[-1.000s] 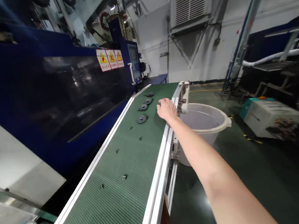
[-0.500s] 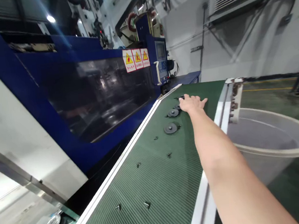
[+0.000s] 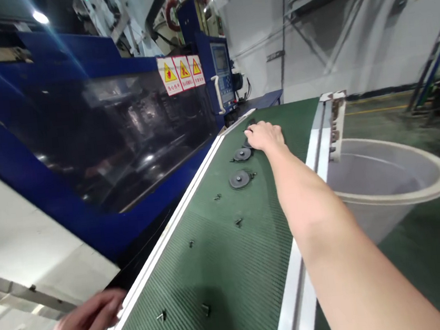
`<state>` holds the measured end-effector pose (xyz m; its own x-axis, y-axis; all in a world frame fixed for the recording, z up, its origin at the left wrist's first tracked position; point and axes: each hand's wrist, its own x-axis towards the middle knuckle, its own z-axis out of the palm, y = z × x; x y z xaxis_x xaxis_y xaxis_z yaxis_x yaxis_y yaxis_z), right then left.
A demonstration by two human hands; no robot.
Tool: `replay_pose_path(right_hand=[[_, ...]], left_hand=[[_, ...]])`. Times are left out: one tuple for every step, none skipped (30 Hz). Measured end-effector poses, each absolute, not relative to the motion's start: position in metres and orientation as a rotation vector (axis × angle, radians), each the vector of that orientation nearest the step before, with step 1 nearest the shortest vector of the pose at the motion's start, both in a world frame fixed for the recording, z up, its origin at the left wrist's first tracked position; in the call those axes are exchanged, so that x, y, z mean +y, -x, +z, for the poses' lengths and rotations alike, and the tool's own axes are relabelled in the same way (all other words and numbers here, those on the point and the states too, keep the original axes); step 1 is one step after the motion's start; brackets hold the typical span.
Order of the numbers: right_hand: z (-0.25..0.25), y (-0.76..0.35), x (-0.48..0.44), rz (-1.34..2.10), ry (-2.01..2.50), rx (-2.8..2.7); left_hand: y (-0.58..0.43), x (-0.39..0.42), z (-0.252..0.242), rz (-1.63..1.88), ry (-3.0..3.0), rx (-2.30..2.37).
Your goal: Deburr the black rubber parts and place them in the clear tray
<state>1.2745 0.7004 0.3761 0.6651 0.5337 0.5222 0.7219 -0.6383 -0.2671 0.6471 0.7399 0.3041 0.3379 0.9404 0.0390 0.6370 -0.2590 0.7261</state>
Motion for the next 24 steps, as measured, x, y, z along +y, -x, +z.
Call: replay_pose_path(right_hand=[[0.374, -1.271, 0.7, -0.586, 2.402, -0.988], [0.373, -1.268, 0.699, -0.618, 2.382, -0.994], [0.371, -1.264, 0.699, -0.652, 2.361, -0.997], [0.37, -1.261, 0.698, -0.684, 2.341, -0.997], [0.369, -1.258, 0.698, -0.713, 2.322, -0.997], [0.368, -1.255, 0.697, -0.739, 2.305, -0.995], [0.368, -1.253, 0.696, -0.762, 2.289, -0.992], [0.367, -1.252, 0.696, -0.782, 2.275, -0.991], [0.367, -1.251, 0.696, -0.8, 2.264, -0.99], [0.366, -1.251, 0.696, -0.815, 2.256, -0.992], [0.366, -1.252, 0.696, -0.827, 2.246, -0.994], [0.365, -1.252, 0.696, -0.834, 2.234, -0.993], [0.365, -1.253, 0.696, -0.838, 2.218, -0.987], [0.365, -1.254, 0.697, -0.84, 2.199, -0.978], [0.365, -1.254, 0.697, -0.841, 2.181, -0.964], [0.365, -1.254, 0.697, -0.839, 2.165, -0.948], [0.366, -1.254, 0.697, -0.836, 2.154, -0.93], [0.366, -1.255, 0.697, -0.834, 2.149, -0.917], [0.367, -1.255, 0.698, -0.831, 2.143, -0.908], [0.367, -1.255, 0.698, -0.828, 2.138, -0.896], [0.367, -1.257, 0.698, -0.831, 2.131, -0.883], [0.367, -1.258, 0.699, -0.836, 2.121, -0.867], [0.366, -1.26, 0.7, -0.842, 2.111, -0.849], [0.365, -1.263, 0.701, -0.847, 2.097, -0.83]], left_hand=[[-0.682, 0.741, 0.314, 0.598, -2.147, 1.121], [-0.721, 0.741, 0.325, 0.603, -2.268, 0.913], [-0.761, 0.741, 0.335, 0.643, -2.346, 0.747], [-0.802, 0.741, 0.344, 0.655, -2.368, 0.672], [-0.842, 0.741, 0.352, 0.669, -2.381, 0.631], [-0.88, 0.742, 0.357, 0.689, -2.397, 0.614], [-0.915, 0.742, 0.359, 0.705, -2.411, 0.609], [-0.946, 0.743, 0.36, 0.724, -2.416, 0.63], [-0.974, 0.743, 0.359, 0.74, -2.412, 0.671], [-0.998, 0.742, 0.357, 0.751, -2.401, 0.728], [-1.019, 0.741, 0.354, 0.761, -2.388, 0.791], [-1.037, 0.74, 0.352, 0.772, -2.373, 0.851], [-1.052, 0.738, 0.349, 0.782, -2.357, 0.906], [-1.065, 0.737, 0.348, 0.792, -2.342, 0.949], [-1.076, 0.737, 0.347, 0.8, -2.329, 0.98], [-1.085, 0.738, 0.347, 0.802, -2.319, 0.996], [-1.092, 0.74, 0.348, 0.797, -2.313, 0.999], [-1.098, 0.742, 0.35, 0.787, -2.31, 0.991], [-1.103, 0.745, 0.352, 0.776, -2.311, 0.973], [-1.106, 0.748, 0.353, 0.767, -2.313, 0.947], [-1.108, 0.75, 0.355, 0.763, -2.314, 0.917], [-1.106, 0.753, 0.356, 0.765, -2.312, 0.887], [-1.102, 0.754, 0.357, 0.774, -2.307, 0.859], [-1.093, 0.755, 0.358, 0.785, -2.3, 0.839]])
